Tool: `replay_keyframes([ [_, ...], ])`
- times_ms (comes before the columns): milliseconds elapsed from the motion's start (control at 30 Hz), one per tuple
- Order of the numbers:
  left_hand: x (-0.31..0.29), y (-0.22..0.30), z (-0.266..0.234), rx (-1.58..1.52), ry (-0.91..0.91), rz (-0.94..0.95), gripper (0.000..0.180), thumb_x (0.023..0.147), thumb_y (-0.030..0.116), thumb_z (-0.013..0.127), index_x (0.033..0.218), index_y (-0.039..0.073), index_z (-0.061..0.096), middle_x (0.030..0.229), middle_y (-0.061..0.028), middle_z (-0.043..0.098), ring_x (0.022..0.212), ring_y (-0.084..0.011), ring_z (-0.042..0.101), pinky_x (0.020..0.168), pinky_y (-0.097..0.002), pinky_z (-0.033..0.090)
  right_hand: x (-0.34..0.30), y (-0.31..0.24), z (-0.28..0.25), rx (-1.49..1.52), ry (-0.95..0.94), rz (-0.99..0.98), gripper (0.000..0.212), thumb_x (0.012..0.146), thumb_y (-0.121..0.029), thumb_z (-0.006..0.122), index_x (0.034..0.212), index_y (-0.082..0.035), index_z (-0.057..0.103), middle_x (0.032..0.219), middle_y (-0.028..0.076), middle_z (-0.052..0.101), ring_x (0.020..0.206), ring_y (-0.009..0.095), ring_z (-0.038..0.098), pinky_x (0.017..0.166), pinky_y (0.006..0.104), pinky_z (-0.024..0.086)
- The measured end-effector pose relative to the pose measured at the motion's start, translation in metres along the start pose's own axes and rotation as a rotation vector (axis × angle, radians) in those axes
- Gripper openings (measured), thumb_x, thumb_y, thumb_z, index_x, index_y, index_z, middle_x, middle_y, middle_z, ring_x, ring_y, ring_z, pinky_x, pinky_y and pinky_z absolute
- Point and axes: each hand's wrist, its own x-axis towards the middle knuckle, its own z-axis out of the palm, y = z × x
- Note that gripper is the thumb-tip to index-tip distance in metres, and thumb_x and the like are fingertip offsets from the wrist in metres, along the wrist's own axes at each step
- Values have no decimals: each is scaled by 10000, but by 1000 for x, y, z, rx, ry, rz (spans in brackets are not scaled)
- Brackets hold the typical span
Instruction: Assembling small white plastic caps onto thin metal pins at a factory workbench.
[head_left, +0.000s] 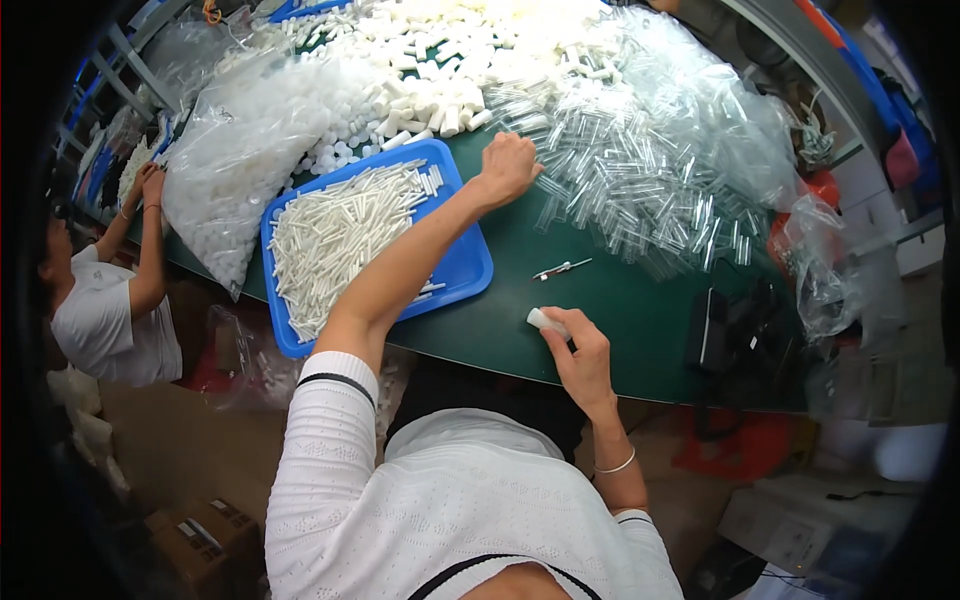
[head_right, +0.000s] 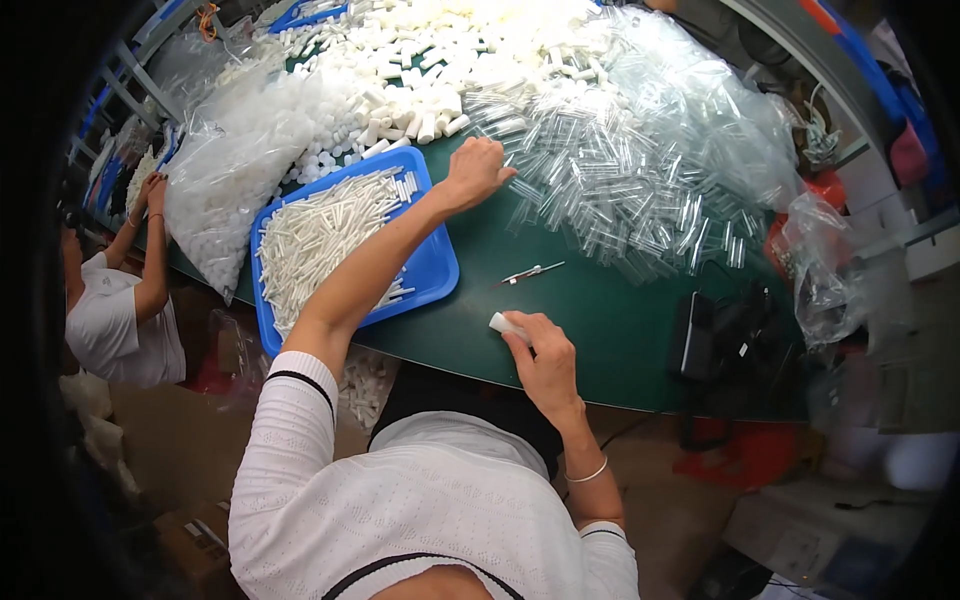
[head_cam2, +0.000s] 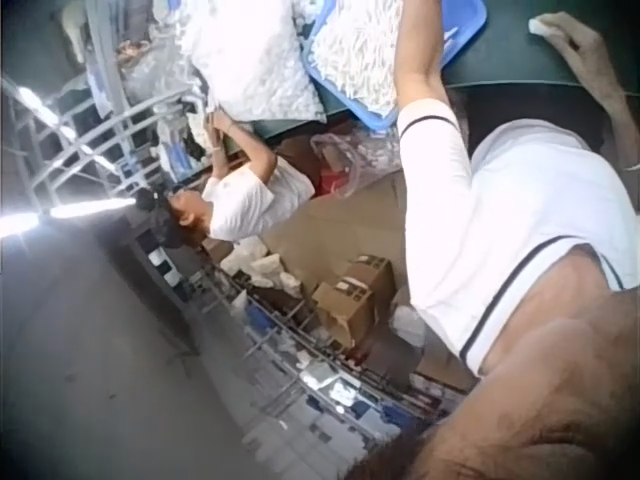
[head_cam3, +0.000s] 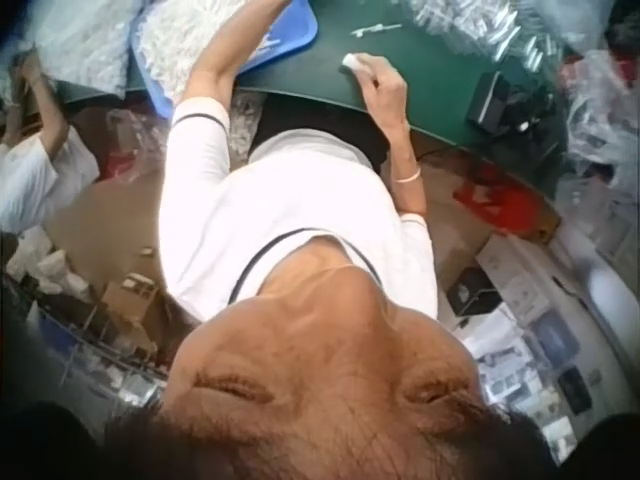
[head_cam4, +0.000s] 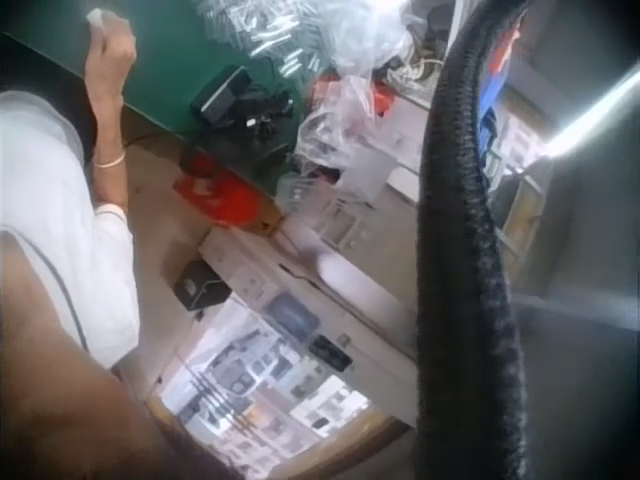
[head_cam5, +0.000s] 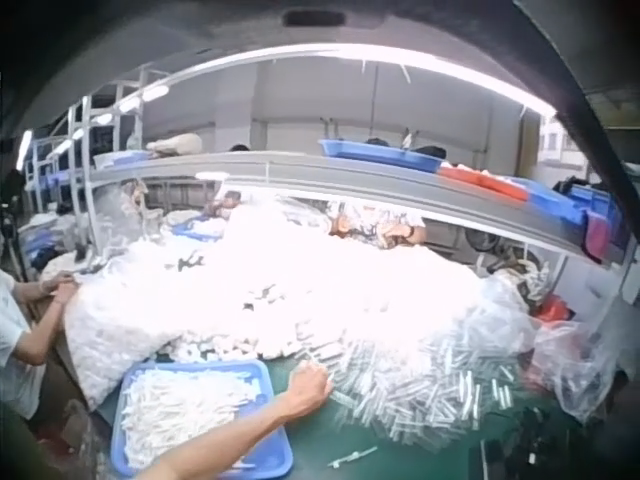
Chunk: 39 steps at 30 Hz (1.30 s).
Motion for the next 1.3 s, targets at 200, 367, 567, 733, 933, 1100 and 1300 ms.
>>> replay_keyframes([
  [200,-45,5,-53,-867,-102,-64,265,798,153,718,937,15,539,943,-150,667,845,-241,656,769,-326,516,4,0,-26,181,115,129,229,835,-34,675,1059,-18,634,938,105,663,807,194,624,726,279,482],
  [367,-146,47,-108,-1376,-663,-59,296,953,82,554,1234,10,497,1053,-77,626,952,-113,583,816,-256,473,21,-11,-33,322,100,31,213,855,-30,663,1066,-13,644,915,74,654,783,148,591,720,263,474],
  [567,-182,56,-107,-1283,-645,-123,311,944,94,570,1232,-5,509,1058,-68,622,975,-146,593,854,-289,482,18,-7,-25,223,-80,-73,200,803,-29,694,999,-34,654,856,90,650,746,222,618,661,324,481],
  [733,-191,69,-113,-1042,-566,-47,238,889,33,611,1112,-14,543,961,-120,625,859,-181,622,757,-298,491,17,-17,-29,-88,-152,-302,231,758,-55,719,962,-42,611,831,110,620,715,295,592,653,379,473],
  [933,-197,59,-121,-1013,-628,-86,237,933,97,574,1156,16,578,774,-79,582,693,-131,542,643,-272,445,16,-11,-49,334,-353,148,238,826,-70,715,1009,4,582,813,83,652,739,139,653,690,255,526],
  [1100,-203,67,-107,-1153,-668,-131,216,987,196,499,1052,8,581,712,-62,516,638,-140,476,605,-301,409,8,-17,-24,496,-364,183,156,870,-31,657,994,24,580,767,61,653,689,99,639,625,229,521],
  [1300,-210,78,-112,-831,-402,48,241,992,200,470,910,2,579,704,-150,519,624,-310,517,575,-384,406,8,-14,-24,802,-444,382,84,908,-48,621,937,21,581,801,58,648,686,83,615,602,220,515],
])
